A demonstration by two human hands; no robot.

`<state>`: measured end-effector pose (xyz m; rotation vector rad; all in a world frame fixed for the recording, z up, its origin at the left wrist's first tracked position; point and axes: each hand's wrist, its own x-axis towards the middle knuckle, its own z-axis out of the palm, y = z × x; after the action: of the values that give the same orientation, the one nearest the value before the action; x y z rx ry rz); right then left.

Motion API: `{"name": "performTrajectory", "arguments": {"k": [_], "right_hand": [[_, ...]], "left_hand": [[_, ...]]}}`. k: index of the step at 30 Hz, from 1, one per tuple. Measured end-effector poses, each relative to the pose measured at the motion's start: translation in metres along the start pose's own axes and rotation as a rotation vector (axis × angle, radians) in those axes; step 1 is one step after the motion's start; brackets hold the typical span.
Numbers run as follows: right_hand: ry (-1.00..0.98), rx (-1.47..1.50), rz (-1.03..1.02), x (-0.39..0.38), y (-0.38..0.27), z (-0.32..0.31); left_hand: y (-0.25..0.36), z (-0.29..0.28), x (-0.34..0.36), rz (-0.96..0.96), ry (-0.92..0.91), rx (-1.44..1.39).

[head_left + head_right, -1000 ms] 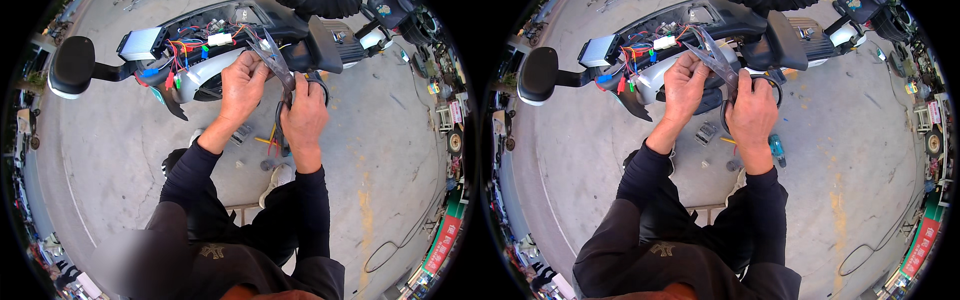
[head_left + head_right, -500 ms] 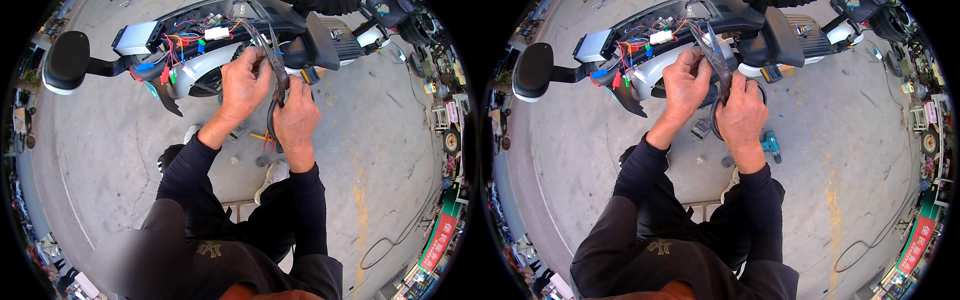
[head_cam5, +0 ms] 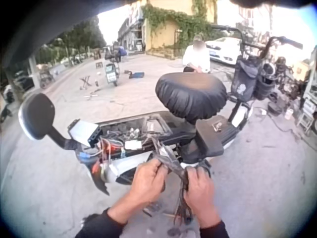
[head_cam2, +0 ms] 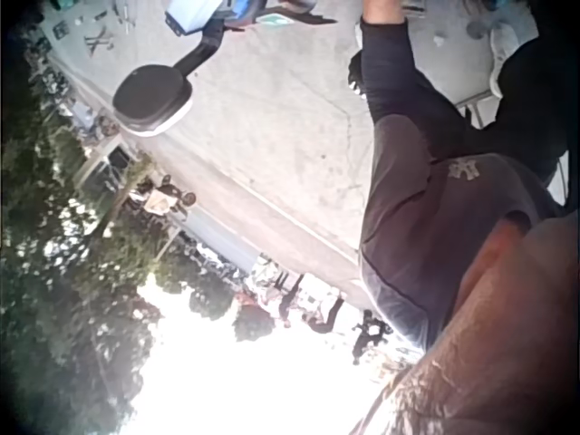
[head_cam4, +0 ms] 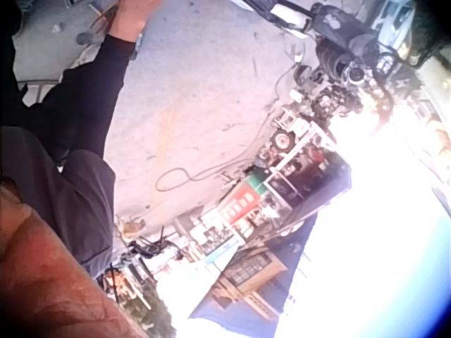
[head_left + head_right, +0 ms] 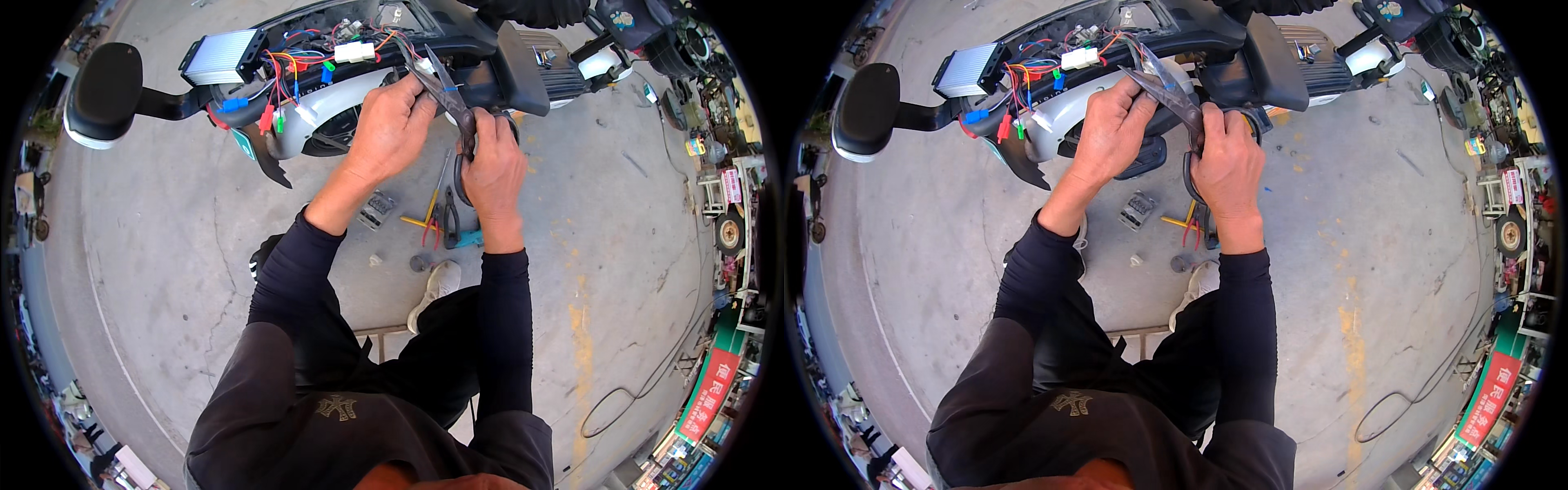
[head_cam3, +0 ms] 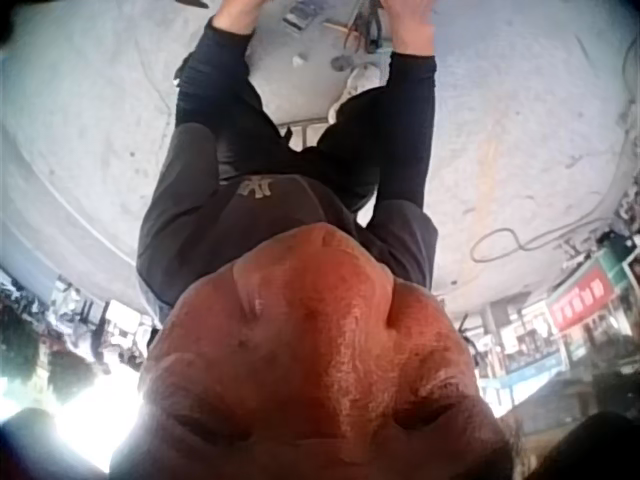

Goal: The person repairs the electrical system of an electric scooter by stripping wire insulation, twisting conductors, and securing connections with heat shrink tubing. They use pliers and a soldering iron to strip and join wires within the scooter's exposed wiring harness.

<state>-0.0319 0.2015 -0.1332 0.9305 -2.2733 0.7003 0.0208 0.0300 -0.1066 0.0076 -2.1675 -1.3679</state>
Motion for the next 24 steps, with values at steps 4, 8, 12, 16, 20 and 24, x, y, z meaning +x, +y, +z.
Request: {"name": "performTrajectory", "arguments": {"k": [4, 8, 12, 16, 20, 24], "right_hand": [[-0.053, 0.051, -0.039, 0.005, 0.011, -0.006], [-0.085, 0.39, 0.232, -0.004, -0.007, -0.008], [-0.125, 0.935, 0.68, -0.018, -0.027, -0.005], [-0.044, 1.486, 1.001, -0.017, -0.023, -0.028], [0.637, 1.327, 0.88, -0.025, 0.097, -0.093], [0.433, 0.995, 0.903, -0.029, 0.042, -0.081]], "left_hand": [[-0.005, -0.005, 0.0, -0.016, -0.087, 0.014], [-0.01, -0.005, 0.001, -0.076, -0.064, -0.219], [-0.016, -0.008, 0.006, -0.189, -0.191, -0.4], [-0.03, -0.017, 0.002, -0.257, -0.253, -0.516], [-0.032, -0.032, -0.013, -0.231, -0.166, -0.378], [-0.022, -0.004, -0.009, -0.082, -0.076, -0.099]]}}
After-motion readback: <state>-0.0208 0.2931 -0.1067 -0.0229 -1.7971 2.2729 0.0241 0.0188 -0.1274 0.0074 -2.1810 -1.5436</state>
